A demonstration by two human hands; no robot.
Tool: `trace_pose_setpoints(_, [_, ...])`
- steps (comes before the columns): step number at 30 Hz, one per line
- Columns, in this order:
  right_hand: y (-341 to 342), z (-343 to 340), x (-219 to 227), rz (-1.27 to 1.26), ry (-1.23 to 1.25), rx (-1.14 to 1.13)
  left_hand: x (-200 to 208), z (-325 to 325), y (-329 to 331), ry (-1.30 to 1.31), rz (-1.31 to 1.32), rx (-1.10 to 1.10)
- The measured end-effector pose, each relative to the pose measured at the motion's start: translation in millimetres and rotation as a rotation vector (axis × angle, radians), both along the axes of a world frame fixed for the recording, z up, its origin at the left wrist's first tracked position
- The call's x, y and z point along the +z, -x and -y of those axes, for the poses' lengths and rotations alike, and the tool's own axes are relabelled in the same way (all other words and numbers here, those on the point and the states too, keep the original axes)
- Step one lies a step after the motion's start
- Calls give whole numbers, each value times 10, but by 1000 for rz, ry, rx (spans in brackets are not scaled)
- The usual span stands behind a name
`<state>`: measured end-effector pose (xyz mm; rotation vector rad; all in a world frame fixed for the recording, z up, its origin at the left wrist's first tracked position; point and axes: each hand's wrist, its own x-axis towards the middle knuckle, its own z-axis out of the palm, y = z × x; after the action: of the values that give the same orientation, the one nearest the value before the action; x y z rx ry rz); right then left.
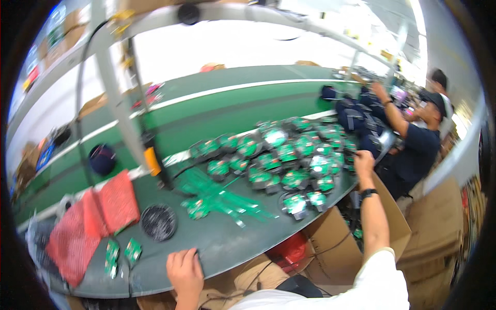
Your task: Manually assemble circuit boards into plastic housings and secure them with an electric screwdriver.
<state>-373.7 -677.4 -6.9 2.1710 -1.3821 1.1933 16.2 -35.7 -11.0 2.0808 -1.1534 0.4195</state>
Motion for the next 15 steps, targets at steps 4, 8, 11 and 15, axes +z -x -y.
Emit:
trace_pose_setpoints(4, [184, 92, -104, 21, -236, -50, -43, -54, 7, 9, -3, 18])
trace_pose_setpoints(8, [156, 156, -11, 18, -143, 9, -73, -84, -1, 21, -7, 31])
trace_pose_setpoints(11, [-344, -406, 29, 499, -494, 514, -58, -88, -8, 26, -11, 33])
trace_pose_setpoints(15, [-1364, -2263, -32, 431, -784, 923, 21, -106, 1, 35, -42, 20])
